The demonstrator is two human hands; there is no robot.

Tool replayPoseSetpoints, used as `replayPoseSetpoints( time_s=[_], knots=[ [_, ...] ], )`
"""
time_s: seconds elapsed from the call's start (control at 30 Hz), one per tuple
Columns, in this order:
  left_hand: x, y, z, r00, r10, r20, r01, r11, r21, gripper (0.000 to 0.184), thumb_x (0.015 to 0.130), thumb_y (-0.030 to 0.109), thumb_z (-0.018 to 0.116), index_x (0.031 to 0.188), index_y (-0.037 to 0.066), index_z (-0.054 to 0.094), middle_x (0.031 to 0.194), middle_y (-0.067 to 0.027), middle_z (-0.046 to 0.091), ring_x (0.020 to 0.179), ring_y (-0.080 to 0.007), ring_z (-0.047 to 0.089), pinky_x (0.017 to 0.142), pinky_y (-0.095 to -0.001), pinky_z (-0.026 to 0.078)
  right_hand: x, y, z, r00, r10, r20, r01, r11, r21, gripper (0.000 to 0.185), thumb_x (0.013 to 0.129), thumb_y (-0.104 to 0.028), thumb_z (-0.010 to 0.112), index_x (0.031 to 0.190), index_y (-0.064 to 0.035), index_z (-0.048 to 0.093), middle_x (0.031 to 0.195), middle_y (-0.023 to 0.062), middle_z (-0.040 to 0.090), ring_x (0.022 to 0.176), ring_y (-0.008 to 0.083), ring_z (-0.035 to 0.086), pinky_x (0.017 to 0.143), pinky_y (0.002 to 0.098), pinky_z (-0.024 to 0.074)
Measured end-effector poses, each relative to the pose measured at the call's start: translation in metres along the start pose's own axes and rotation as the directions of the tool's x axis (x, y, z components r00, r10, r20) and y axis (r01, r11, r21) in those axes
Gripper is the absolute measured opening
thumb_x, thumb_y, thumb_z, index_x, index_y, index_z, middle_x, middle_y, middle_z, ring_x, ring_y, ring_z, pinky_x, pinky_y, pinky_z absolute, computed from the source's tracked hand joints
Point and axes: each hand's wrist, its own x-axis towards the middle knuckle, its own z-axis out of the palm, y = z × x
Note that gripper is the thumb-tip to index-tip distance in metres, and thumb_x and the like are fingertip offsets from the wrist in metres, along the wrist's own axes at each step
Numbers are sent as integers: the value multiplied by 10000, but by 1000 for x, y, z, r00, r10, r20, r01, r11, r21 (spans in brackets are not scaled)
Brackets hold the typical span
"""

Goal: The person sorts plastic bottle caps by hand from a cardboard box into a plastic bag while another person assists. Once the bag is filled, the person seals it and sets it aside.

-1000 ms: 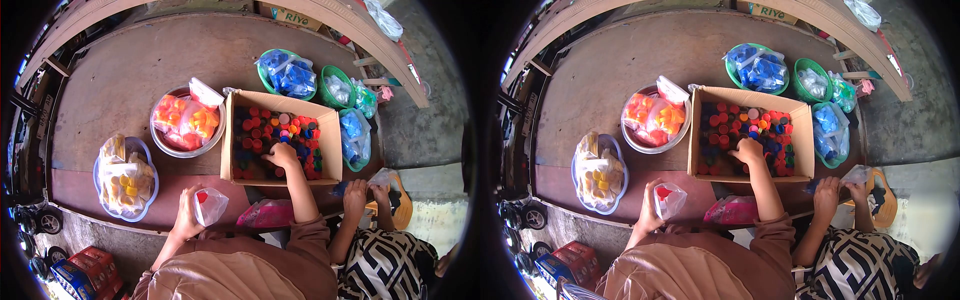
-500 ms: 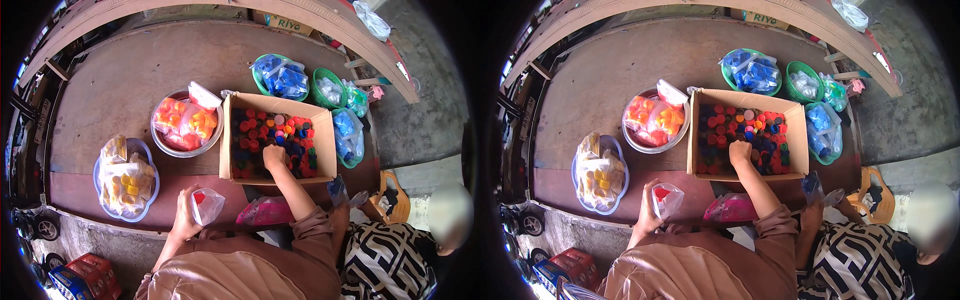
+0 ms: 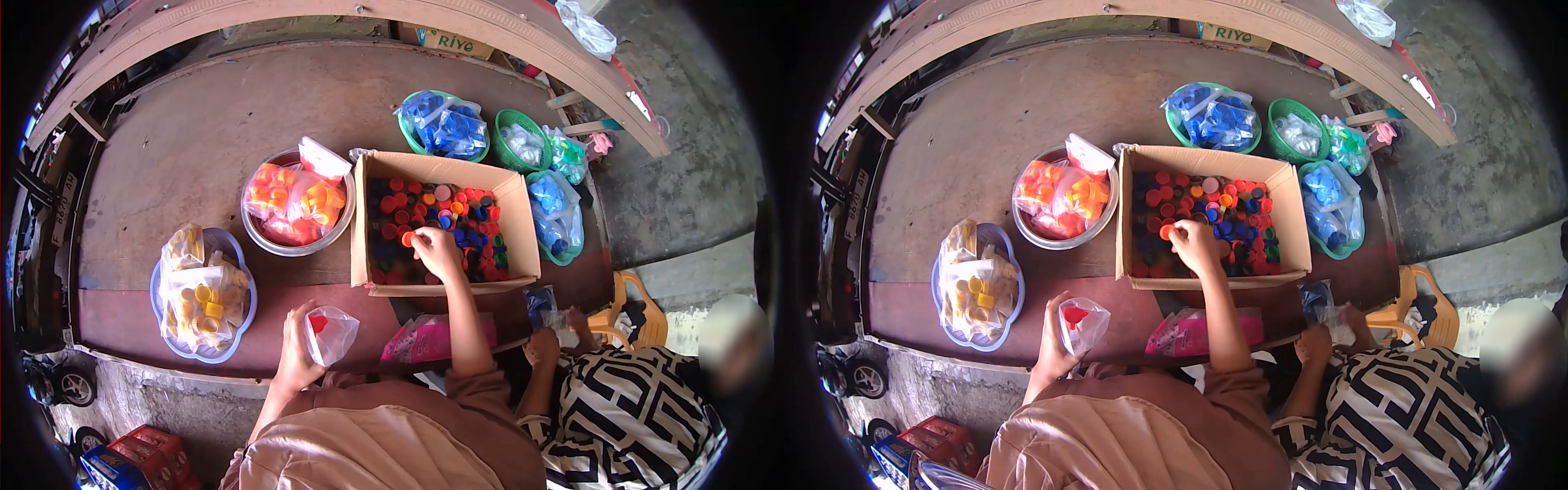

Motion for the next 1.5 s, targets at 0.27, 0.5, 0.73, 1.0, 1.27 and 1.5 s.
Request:
replayPoseSetpoints(
  time_s=[0.27, 0.5, 0.73, 1.0, 1.27, 1.5],
  knots=[
    [-2, -2, 4, 998, 4, 57, -6, 1000, 23, 857, 555, 82, 731, 1282, -19, 290, 1251, -222, 406, 1137, -423, 386, 1021, -487, 243, -57, -30, 22, 978, -186, -96, 193, 622, 759, 164, 838, -58, 612, 988, -16, 660, 755, -18, 609, 651, 21, 508, 550, 187, 387],
    [1, 1, 11, 998, -32, 61, 34, 999, -38, 850, 554, 79, 734, 1276, -21, 297, 1237, -223, 405, 1111, -413, 405, 988, -475, 296, -99, -84, 43, 678, -735, 21, 722, 672, 165, 162, 658, -93, 755, 795, -95, 669, 687, 4, 581, 595, 150, 547, 555, 277, 413],
    [-2, -1, 9, 997, -67, 32, 68, 997, -31, 835, 556, 70, 735, 1272, -13, 313, 1217, -223, 412, 1093, -399, 416, 959, -457, 336, -32, -13, -28, 896, -351, -271, 353, 935, -46, 196, 815, -218, 613, 743, -42, 661, 722, 117, 637, 645, 261, 610, 577, 351, 469],
    [-1, -2, 9, 994, -104, 35, 105, 994, -23, 834, 566, 75, 733, 1279, -7, 308, 1238, -220, 402, 1126, -402, 395, 979, -460, 323, 33, 141, -97, 884, 467, -8, -247, 452, -857, 141, 634, -219, 694, 761, -158, 697, 866, 98, 666, 862, 259, 643, 750, 384, 521],
    [0, 0, 10, 992, -115, 44, 116, 993, -30, 835, 571, 93, 742, 1277, -11, 310, 1232, -221, 405, 1116, -400, 402, 978, -458, 322, 19, 106, -91, 870, 493, 14, -212, 401, -891, 531, 562, -393, 788, 960, -69, 652, 1014, 121, 640, 938, 250, 629, 785, 364, 520],
    [0, 2, 9, 996, -90, 26, 92, 994, -63, 833, 564, 81, 741, 1275, -2, 316, 1211, -217, 415, 1114, -394, 408, 974, -450, 331, 16, 112, -90, 890, 456, -15, -219, 399, -891, 552, 551, -446, 781, 930, -65, 656, 956, 111, 648, 874, 257, 640, 734, 367, 524]
  ],
)
